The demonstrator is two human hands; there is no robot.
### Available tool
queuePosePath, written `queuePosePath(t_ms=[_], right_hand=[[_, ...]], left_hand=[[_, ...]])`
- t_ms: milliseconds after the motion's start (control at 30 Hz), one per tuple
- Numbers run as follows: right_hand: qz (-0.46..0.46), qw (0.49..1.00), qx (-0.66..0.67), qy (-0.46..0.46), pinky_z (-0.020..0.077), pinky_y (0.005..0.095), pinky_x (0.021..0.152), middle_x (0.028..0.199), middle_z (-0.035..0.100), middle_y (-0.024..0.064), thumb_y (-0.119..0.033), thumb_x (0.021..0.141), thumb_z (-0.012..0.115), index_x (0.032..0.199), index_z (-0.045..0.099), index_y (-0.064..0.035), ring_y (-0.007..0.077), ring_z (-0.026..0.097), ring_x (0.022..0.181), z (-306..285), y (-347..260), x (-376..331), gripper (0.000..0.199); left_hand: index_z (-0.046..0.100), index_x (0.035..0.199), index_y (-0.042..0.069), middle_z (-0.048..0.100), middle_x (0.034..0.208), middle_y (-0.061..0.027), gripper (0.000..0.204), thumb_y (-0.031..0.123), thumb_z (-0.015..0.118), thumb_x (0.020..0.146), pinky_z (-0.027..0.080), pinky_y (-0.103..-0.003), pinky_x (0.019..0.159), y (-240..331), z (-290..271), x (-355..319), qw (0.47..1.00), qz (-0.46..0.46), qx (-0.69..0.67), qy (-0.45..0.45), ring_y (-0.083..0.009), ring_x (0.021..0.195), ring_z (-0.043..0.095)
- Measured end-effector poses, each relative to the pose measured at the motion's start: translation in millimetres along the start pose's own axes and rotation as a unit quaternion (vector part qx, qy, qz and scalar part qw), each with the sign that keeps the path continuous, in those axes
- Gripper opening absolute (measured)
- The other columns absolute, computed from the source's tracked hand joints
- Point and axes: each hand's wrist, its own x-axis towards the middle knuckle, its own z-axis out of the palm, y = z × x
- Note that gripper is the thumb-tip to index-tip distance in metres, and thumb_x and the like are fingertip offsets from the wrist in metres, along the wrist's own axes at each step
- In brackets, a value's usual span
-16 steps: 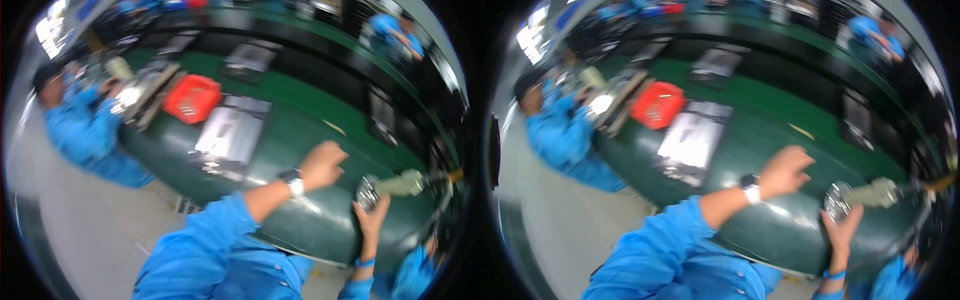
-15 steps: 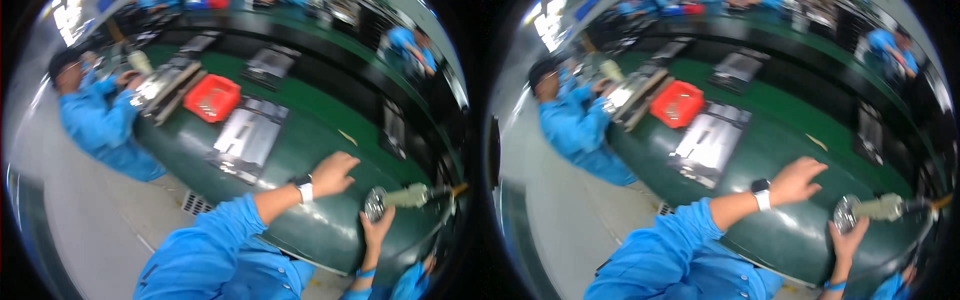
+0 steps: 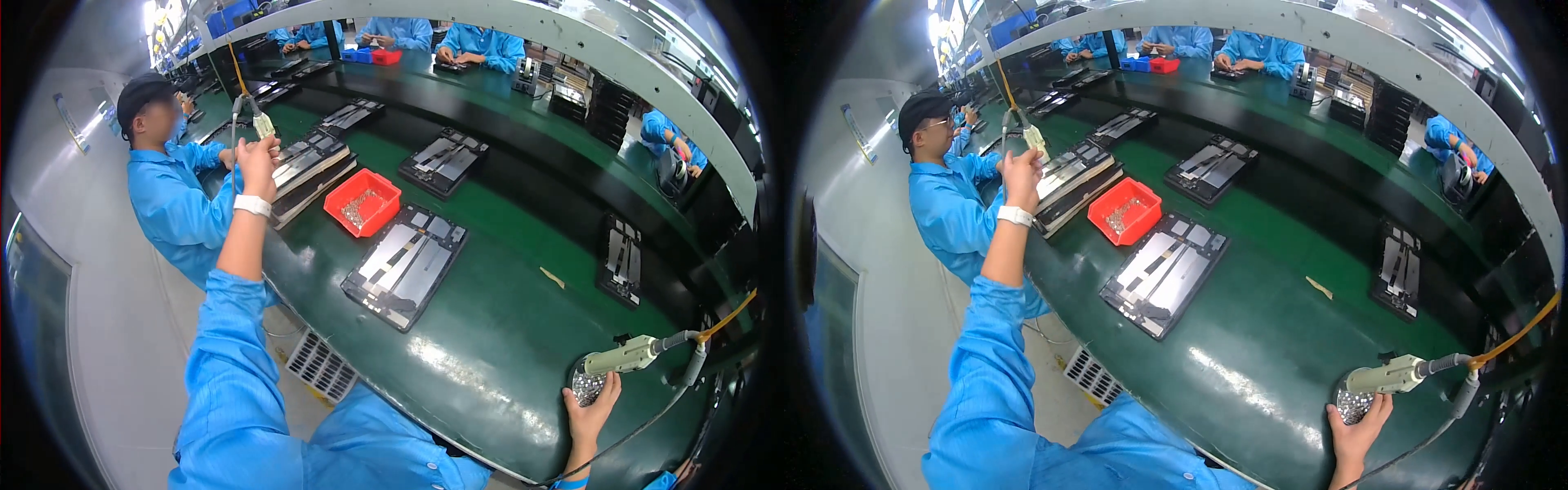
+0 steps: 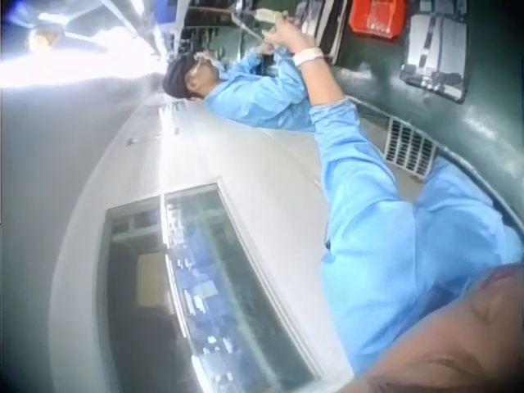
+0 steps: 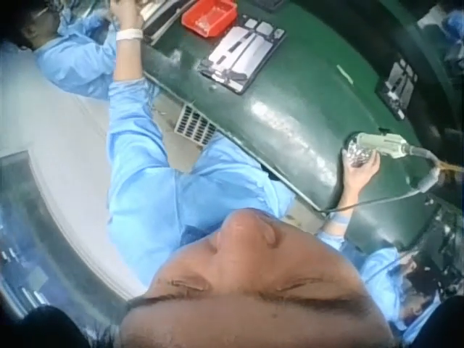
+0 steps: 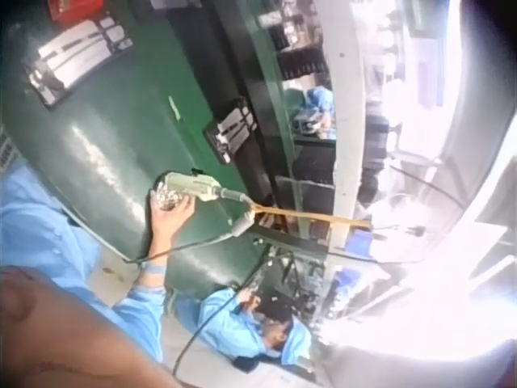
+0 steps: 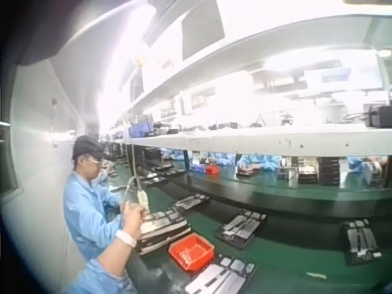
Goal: The person assembles tablet screen components by hand, then fastens them together with an electric screwdriver.
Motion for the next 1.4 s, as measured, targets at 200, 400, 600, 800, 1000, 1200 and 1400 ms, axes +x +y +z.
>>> queuePosePath(t_ms=[200,400,600,800,1000,1200,1400], right_hand=[[0.020,0.999,-0.021,-0.022,0.0323,0.0481,0.112,0.143,0.039,0.0255,-0.021,0.062,0.088,0.139,0.040,0.0047,0.0431,0.039,0.133,-12.2,-9.3,1.1,0.094],[0.024,0.999,-0.017,-0.021,0.0335,0.0485,0.111,0.141,0.041,0.0247,-0.022,0.063,0.088,0.139,0.039,0.0042,0.0431,0.040,0.131,-9.3,-14.8,1.1,0.094],[0.002,0.999,-0.030,0.025,0.0372,0.0488,0.106,0.136,0.043,0.0252,-0.022,0.059,0.089,0.138,0.041,0.0039,0.0432,0.043,0.126,-2.1,-9.4,-6.3,0.096],[0.014,0.998,-0.062,0.024,0.0375,0.0483,0.106,0.135,0.044,0.0253,-0.026,0.062,0.087,0.136,0.041,0.0067,0.0432,0.044,0.125,-5.3,-25.4,-2.6,0.094],[0.036,0.995,-0.089,0.011,0.0353,0.0464,0.110,0.138,0.042,0.0254,-0.026,0.067,0.084,0.138,0.040,0.0081,0.0426,0.042,0.128,-1.7,-20.0,-7.1,0.090],[0.027,0.994,-0.101,0.010,0.0357,0.0501,0.108,0.139,0.040,0.0273,-0.022,0.065,0.084,0.138,0.042,0.0051,0.0449,0.040,0.129,-3.7,-30.2,-10.0,0.088],[0.012,0.995,-0.103,-0.001,0.0345,0.0507,0.109,0.140,0.040,0.0284,-0.022,0.066,0.084,0.137,0.041,0.0061,0.0459,0.039,0.129,-7.6,-28.9,-11.0,0.087]], left_hand=[[0.048,0.134,0.000,0.065,0.087,-0.0057,0.046,0.011,0.063,0.091,0.046,-0.027,0.057,-2.0,4.0,-12.1,0.990,-0.105,-0.037,-0.085,-0.0115,0.067,0.056],[0.053,0.128,0.000,0.066,0.094,-0.0058,0.038,0.006,0.064,0.093,0.052,-0.027,0.074,28.9,111.3,-191.1,0.933,-0.119,-0.153,-0.304,-0.0134,0.081,0.062],[0.053,0.130,-0.002,0.066,0.094,-0.0049,0.038,0.004,0.061,0.094,0.051,-0.025,0.075,-15.4,174.2,-341.9,0.883,-0.152,-0.220,-0.386,-0.0104,0.082,0.062],[0.055,0.128,-0.004,0.065,0.089,-0.0017,0.034,0.005,0.061,0.096,0.046,-0.020,0.069,-58.6,164.6,-399.3,0.865,-0.186,-0.173,-0.432,-0.0050,0.077,0.056],[0.056,0.128,-0.004,0.065,0.090,-0.0017,0.034,0.006,0.062,0.095,0.047,-0.022,0.072,-70.9,161.5,-405.4,0.857,-0.218,-0.133,-0.448,-0.0067,0.080,0.057],[0.056,0.128,-0.004,0.064,0.089,-0.0009,0.034,0.006,0.061,0.096,0.047,-0.021,0.071,-73.6,159.1,-413.3,0.843,-0.235,-0.137,-0.464,-0.0060,0.079,0.056],[0.055,0.127,-0.004,0.064,0.089,-0.0007,0.033,0.006,0.061,0.096,0.047,-0.021,0.071,-75.0,161.2,-416.3,0.841,-0.230,-0.139,-0.470,-0.0058,0.078,0.056]])
